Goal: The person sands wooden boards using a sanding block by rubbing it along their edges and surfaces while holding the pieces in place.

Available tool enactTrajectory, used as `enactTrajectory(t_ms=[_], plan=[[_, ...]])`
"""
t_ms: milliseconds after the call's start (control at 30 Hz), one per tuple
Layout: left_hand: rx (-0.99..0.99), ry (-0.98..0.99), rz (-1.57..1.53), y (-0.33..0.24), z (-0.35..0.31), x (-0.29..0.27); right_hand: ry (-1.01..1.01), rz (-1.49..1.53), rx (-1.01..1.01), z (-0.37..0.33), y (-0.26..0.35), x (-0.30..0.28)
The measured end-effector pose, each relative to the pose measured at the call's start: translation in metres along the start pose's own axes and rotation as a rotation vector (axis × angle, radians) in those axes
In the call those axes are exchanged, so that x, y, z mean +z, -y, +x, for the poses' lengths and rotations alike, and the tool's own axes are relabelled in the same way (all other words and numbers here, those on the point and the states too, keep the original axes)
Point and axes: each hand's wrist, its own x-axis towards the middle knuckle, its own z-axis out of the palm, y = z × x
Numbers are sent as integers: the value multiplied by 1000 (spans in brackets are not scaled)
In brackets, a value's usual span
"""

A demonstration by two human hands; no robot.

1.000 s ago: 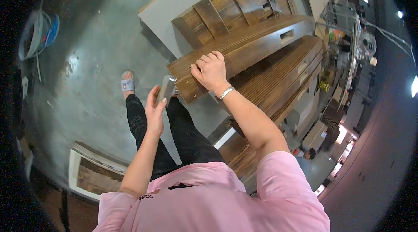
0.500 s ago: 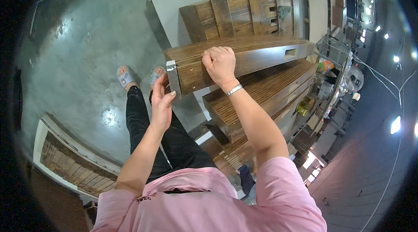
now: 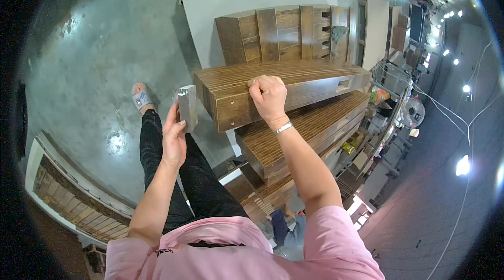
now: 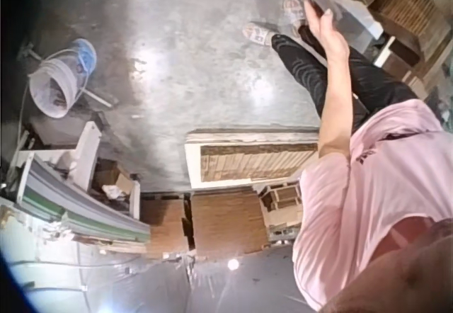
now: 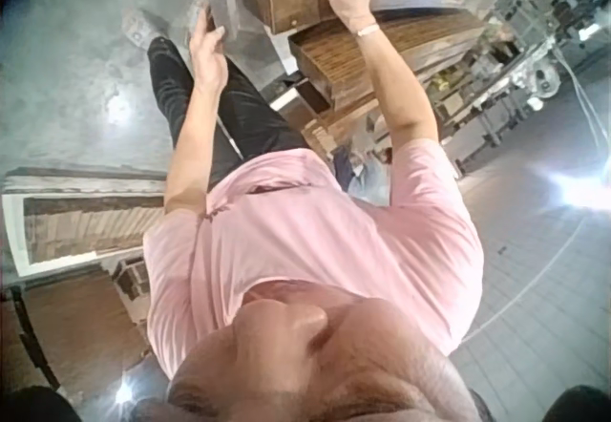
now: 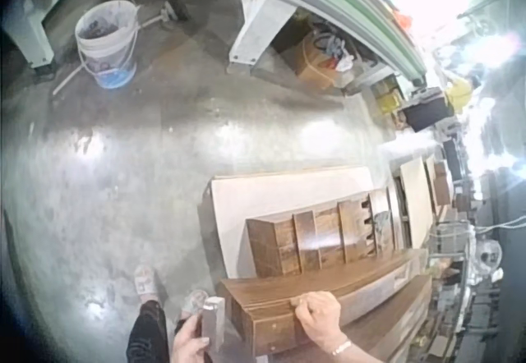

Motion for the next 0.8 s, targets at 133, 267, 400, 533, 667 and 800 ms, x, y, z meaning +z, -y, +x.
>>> enactTrajectory(t_ms=[133, 267, 400, 533, 667, 800], plan=[[48, 24, 150, -2, 0, -7, 32, -31, 33, -1, 1, 1], [50, 26, 115, -4, 1, -4, 54, -24, 60, 0, -2, 0], [357, 121, 602, 0, 2, 14, 54, -142, 84, -2, -7, 3], [341, -24, 997, 28, 58, -19, 57, -128, 68, 2, 4, 8], [202, -46, 1070, 14, 77, -32, 117, -252, 11, 5, -1, 6], [544, 292, 990, -12, 25, 21, -29, -290, -107, 1, -7, -3]])
